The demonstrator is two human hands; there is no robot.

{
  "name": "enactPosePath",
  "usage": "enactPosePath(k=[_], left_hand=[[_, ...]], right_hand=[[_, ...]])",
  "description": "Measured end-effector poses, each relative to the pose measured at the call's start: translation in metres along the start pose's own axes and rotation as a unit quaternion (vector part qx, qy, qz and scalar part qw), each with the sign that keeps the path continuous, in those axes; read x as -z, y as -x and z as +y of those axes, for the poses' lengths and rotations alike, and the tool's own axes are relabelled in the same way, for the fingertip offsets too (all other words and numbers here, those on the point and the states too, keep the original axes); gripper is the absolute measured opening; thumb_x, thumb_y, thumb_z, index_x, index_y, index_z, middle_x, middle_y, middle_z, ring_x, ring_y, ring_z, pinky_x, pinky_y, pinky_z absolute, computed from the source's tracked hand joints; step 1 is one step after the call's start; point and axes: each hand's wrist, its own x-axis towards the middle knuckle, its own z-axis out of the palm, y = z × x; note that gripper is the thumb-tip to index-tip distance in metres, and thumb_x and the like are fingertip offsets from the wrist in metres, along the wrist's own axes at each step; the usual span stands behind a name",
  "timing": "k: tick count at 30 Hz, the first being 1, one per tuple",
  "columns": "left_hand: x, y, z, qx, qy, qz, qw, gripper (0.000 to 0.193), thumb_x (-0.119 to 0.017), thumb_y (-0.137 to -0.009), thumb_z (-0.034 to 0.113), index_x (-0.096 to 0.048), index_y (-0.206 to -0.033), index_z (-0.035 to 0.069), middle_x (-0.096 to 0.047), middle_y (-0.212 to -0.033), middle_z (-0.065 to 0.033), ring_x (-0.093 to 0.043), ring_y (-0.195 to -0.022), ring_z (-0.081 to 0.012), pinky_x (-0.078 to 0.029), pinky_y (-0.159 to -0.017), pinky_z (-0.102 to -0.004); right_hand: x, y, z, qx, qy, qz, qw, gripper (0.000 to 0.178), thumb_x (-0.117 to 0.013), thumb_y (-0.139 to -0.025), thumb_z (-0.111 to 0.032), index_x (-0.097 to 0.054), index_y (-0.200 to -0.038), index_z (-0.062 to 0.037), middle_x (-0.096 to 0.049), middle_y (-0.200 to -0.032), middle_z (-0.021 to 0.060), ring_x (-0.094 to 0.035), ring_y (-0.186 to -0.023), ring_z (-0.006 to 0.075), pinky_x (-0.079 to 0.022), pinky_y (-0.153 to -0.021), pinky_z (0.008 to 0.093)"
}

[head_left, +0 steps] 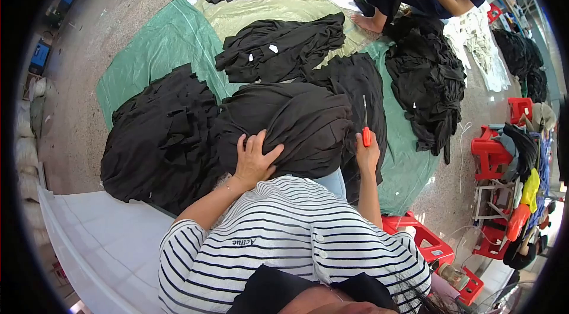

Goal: The person trims loose threads from black garments one by one using a thread clipper and stacks the finished garments into a pile.

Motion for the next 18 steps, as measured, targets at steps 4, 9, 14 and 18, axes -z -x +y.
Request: enactPosePath(k=[4, 9, 14, 18], left_hand=[[0.013, -0.033, -0.023, -0.001, 0.065, 0.084, 0.994, 0.028, -0.072, -0.058, 0.009, -0.064, -0.084, 0.014, -0.055, -0.097, -0.0124, -0.055, -0.091, -0.0314, -0.041, -0.082, -0.0446], [0.111, -0.035, -0.029, 0.088, 0.086, 0.152, 0.981, 0.023, -0.063, -0.056, 0.0, -0.061, -0.077, 0.008, -0.057, -0.095, -0.0154, -0.056, -0.088, -0.0367, -0.045, -0.076, -0.0434], [0.103, 0.027, -0.088, 0.192, 0.118, -0.009, 0.974, 0.026, -0.064, -0.061, 0.001, -0.06, -0.086, 0.006, -0.056, -0.107, -0.0184, -0.054, -0.104, -0.0396, -0.044, -0.09, -0.0434], [0.057, 0.042, -0.076, 0.245, 0.231, -0.093, 0.937, 0.028, -0.072, -0.072, 0.015, -0.059, -0.095, 0.005, -0.053, -0.125, -0.0237, -0.047, -0.125, -0.0409, -0.04, -0.101, -0.0441]], right_hand=[[-0.013, -0.011, -0.022, -0.039, -0.024, -0.011, 0.999, 0.038, -0.065, -0.09, -0.036, -0.059, -0.12, -0.0127, -0.069, -0.099, 0.0192, -0.065, -0.097, 0.0382, -0.049, -0.084, 0.0423], [0.003, -0.007, -0.011, -0.03, -0.02, 0.025, 0.999, 0.039, -0.065, -0.09, -0.036, -0.06, -0.12, -0.0119, -0.069, -0.096, 0.0203, -0.065, -0.096, 0.0393, -0.049, -0.083, 0.0433], [0.0, -0.008, -0.013, 0.016, -0.012, 0.019, 1.0, 0.038, -0.065, -0.09, -0.036, -0.06, -0.119, -0.0108, -0.068, -0.094, 0.0193, -0.066, -0.092, 0.0374, -0.049, -0.081, 0.0422], [-0.007, -0.005, -0.021, 0.026, -0.058, 0.024, 0.998, 0.037, -0.067, -0.09, -0.032, -0.06, -0.117, -0.0089, -0.069, -0.09, 0.0159, -0.067, -0.085, 0.0299, -0.049, -0.078, 0.0373]])
